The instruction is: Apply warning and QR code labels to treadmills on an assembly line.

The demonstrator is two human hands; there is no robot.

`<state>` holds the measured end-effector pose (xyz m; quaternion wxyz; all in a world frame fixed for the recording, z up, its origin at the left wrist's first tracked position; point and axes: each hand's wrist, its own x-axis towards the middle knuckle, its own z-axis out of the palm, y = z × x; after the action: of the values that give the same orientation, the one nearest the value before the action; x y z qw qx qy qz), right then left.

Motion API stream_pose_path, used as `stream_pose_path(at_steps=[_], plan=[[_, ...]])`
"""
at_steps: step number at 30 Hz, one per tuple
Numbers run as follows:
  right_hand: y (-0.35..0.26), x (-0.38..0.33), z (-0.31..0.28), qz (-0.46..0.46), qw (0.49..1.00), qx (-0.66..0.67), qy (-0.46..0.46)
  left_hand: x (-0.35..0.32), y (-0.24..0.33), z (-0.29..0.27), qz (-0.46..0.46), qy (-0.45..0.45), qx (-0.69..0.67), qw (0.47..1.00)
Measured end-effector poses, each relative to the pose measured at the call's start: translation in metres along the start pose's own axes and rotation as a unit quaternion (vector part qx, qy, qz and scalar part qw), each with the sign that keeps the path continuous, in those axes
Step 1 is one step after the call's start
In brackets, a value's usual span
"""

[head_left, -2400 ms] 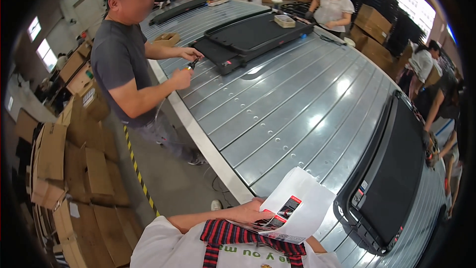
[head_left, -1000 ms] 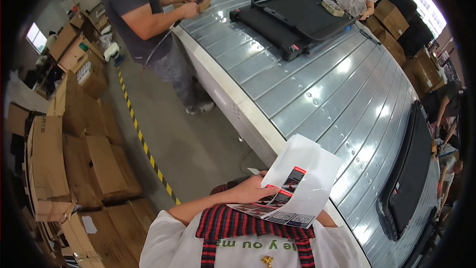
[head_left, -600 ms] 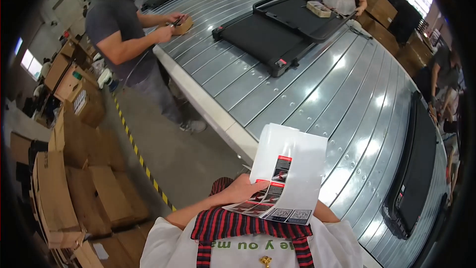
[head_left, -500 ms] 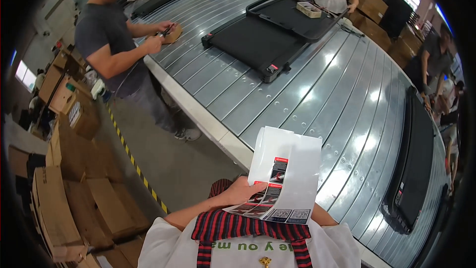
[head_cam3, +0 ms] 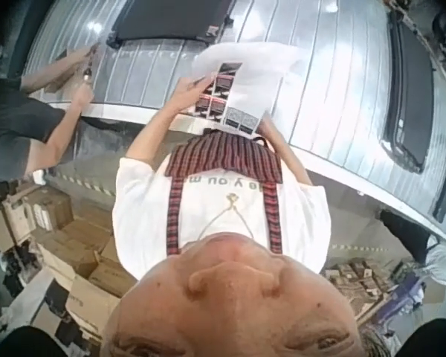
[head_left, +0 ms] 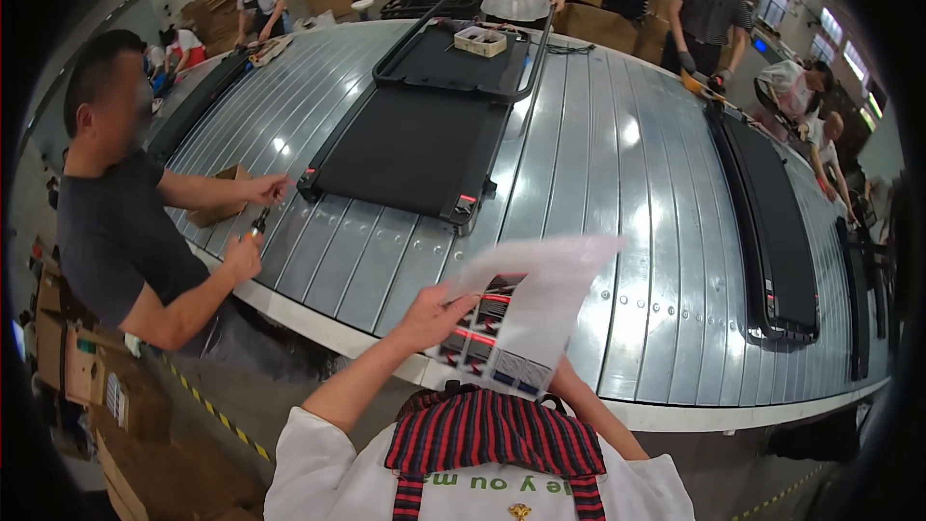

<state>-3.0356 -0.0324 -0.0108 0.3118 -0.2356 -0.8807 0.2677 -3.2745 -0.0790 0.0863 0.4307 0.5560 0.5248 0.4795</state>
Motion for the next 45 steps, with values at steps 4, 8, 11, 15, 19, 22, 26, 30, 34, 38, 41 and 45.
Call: stream_pose_path(at_steps=[4,8,11,15,19,22,26,30,34,38,41,45], plan=[[0.0,0.017,0.009,0.312,0.95,0.01,-0.014,0.037,-0.006,-0.057,0.112,-0.097,0.065,0.987],[0.023,-0.002,0.019,0.377,0.916,-0.094,0.099,0.061,-0.025,-0.085,0.027,-0.24,0.109,0.964],[0.034,-0.026,0.022,0.42,0.878,-0.093,0.21,0.079,-0.029,-0.098,-0.116,-0.315,0.17,0.927],[0.029,-0.038,0.028,0.492,0.827,-0.056,0.268,0.099,-0.07,-0.106,-0.032,-0.374,0.262,0.889],[0.022,0.004,0.026,0.559,0.776,0.131,0.262,0.111,-0.1,-0.105,-0.042,-0.382,0.354,0.853],[0.044,0.048,0.027,0.521,0.794,0.185,0.255,0.122,-0.131,-0.106,-0.022,-0.369,0.427,0.825],[0.078,0.132,0.024,0.499,0.806,0.258,0.188,0.142,-0.134,-0.121,0.1,-0.31,0.477,0.816],[0.106,0.213,0.036,0.483,0.781,0.354,0.174,0.169,-0.123,-0.133,0.157,-0.256,0.498,0.814],[0.136,0.262,0.049,0.497,0.776,0.368,0.126,0.199,-0.133,-0.139,0.192,-0.215,0.487,0.825],[0.161,0.283,0.063,0.526,0.762,0.366,0.09,0.219,-0.145,-0.138,0.166,-0.228,0.492,0.824],[0.167,0.293,0.074,0.553,0.738,0.379,0.077,0.223,-0.148,-0.139,0.143,-0.251,0.492,0.821],[0.17,0.303,0.077,0.578,0.731,0.36,0.047,0.224,-0.148,-0.141,0.124,-0.251,0.473,0.835]])
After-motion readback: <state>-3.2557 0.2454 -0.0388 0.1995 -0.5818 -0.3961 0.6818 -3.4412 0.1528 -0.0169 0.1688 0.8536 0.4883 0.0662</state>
